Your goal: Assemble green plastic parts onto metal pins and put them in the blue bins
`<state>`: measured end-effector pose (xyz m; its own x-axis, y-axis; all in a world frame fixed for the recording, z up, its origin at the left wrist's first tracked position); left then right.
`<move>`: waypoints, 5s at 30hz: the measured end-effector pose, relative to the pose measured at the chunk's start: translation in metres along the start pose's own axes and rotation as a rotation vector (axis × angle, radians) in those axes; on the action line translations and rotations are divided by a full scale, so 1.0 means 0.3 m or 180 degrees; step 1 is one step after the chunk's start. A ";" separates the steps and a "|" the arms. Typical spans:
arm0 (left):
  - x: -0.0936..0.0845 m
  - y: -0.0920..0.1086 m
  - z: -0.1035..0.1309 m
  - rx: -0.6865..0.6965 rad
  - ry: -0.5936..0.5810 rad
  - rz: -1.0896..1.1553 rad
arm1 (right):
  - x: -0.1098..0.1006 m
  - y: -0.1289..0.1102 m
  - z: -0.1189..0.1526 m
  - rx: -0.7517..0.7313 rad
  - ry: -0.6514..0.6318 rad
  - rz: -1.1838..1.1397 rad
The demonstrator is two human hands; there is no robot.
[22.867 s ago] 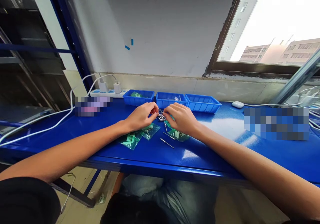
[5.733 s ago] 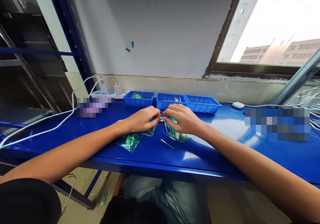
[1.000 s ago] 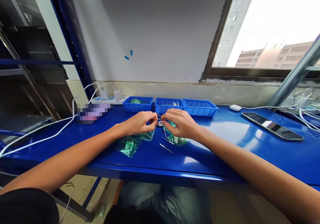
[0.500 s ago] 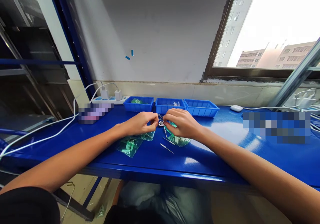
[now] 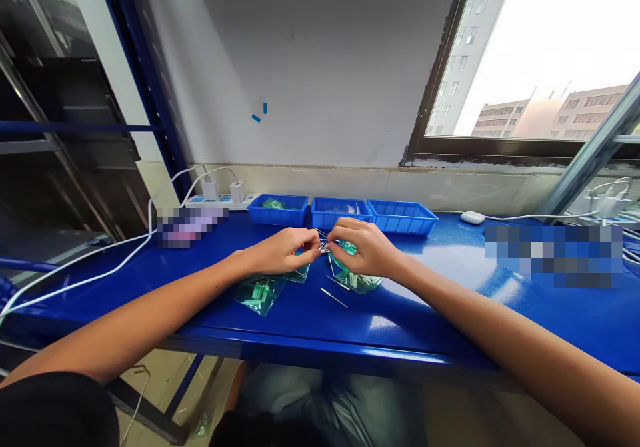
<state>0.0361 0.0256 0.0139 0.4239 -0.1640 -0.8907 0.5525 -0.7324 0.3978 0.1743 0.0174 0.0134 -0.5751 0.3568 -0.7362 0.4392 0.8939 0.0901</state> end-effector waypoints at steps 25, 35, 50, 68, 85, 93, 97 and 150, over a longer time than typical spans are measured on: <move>0.006 -0.016 -0.003 0.0021 -0.0001 -0.0538 | -0.024 -0.041 0.002 -0.0406 0.0505 0.0139; 0.009 -0.017 -0.005 0.0011 0.0003 -0.0568 | 0.005 -0.053 -0.002 -0.0576 0.0307 0.0255; 0.011 -0.012 -0.005 0.0205 0.0019 -0.0417 | 0.032 -0.019 0.004 -0.0195 -0.0043 0.0433; -0.003 -0.029 -0.008 0.0075 0.0171 -0.0254 | 0.030 -0.015 -0.004 -0.0335 -0.0136 0.0537; 0.008 -0.016 -0.004 0.0016 -0.0024 -0.0190 | 0.025 -0.017 0.000 -0.0363 -0.0254 0.0450; 0.001 -0.018 -0.004 -0.0019 0.0046 -0.0185 | 0.030 -0.018 -0.001 -0.0266 -0.0334 0.0482; 0.001 -0.021 -0.004 0.0031 0.0064 -0.0230 | 0.027 -0.018 -0.003 -0.0208 -0.0275 0.0477; 0.008 -0.023 -0.005 0.0125 0.0008 -0.0186 | 0.026 -0.023 0.002 -0.0491 -0.0196 0.0650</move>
<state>0.0345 0.0312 0.0095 0.3938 -0.1186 -0.9115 0.5477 -0.7661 0.3363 0.1672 0.0139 0.0067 -0.4402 0.5211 -0.7312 0.4287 0.8375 0.3388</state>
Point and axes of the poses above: each hand's wrist, its own z-axis away from the middle knuckle, its own x-axis out of the palm, y = z × x, the point moved 5 cm from there along -z, towards the middle knuckle, and after that the axes turned 7 degrees about -x, right-handed, at the moved point
